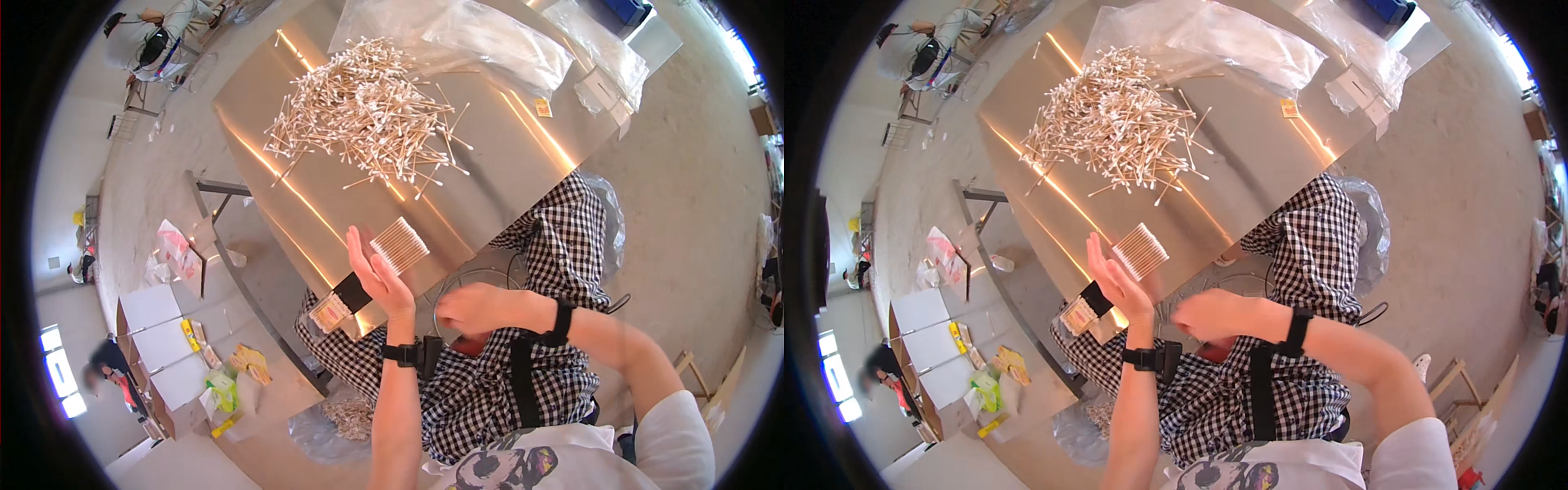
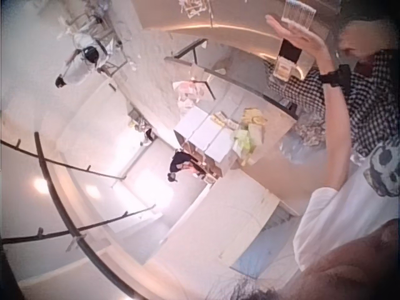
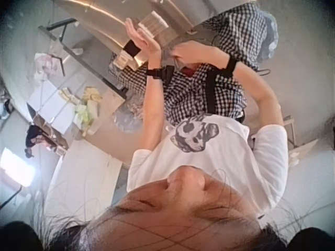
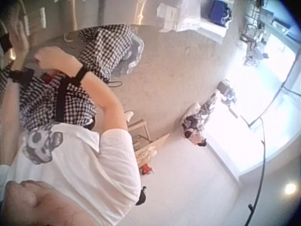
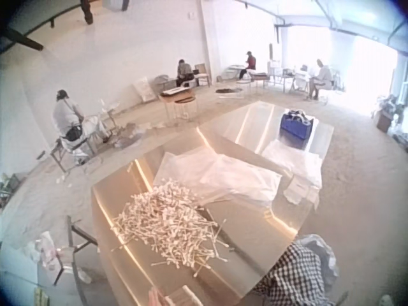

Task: Organizing and aligning cotton swabs into a neat stack on a metal workspace.

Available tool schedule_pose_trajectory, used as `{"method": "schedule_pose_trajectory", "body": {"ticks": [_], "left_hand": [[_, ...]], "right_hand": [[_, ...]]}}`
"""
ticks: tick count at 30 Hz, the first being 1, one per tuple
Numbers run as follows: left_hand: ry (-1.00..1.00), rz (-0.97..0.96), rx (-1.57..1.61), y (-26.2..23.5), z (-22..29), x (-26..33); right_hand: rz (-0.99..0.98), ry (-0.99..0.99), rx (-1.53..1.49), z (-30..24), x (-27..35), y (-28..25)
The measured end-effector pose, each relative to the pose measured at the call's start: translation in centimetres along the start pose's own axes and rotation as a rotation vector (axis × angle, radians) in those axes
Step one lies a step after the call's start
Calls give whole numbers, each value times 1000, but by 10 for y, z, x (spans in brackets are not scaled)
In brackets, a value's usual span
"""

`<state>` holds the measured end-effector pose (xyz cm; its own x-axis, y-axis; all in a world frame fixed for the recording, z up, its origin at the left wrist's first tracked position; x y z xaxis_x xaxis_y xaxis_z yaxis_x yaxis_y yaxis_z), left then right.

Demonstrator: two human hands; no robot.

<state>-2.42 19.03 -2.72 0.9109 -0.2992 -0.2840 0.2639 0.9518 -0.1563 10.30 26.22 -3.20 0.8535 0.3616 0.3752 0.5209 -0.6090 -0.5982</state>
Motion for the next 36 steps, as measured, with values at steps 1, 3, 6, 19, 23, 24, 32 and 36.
{"method": "schedule_pose_trajectory", "body": {"ticks": [1,3,6,19,23,24,32,36], "left_hand": [[4,7,-37,-3,0,0],[8,30,-54,-10,-3,-1],[-46,67,-40,-8,-8,-2],[-49,50,-116,-8,-6,-3],[-25,69,-151,-17,-10,-2],[-23,49,-117,1,-4,-4],[-66,58,-52,-5,-8,-4],[-46,60,-46,-13,-13,-1]], "right_hand": [[-171,72,98,9,12,14],[-123,91,253,37,24,35],[-242,173,424,86,29,56],[-283,648,457,202,4,94],[-491,590,475,207,-12,95],[-409,659,548,244,0,105],[-607,245,228,184,-21,152],[-705,-126,76,30,-14,59]]}}
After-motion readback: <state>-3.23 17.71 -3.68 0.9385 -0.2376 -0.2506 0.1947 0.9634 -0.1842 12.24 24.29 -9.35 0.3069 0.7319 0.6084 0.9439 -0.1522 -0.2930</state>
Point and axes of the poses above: each hand's wrist, its own x-axis away from the middle knuckle, its own y-axis out of the palm, z = x × y, the point moved 7 cm from there along -x, towards the middle knuckle, and after that the axes turned 10 degrees about x, right-handed, at the moved point
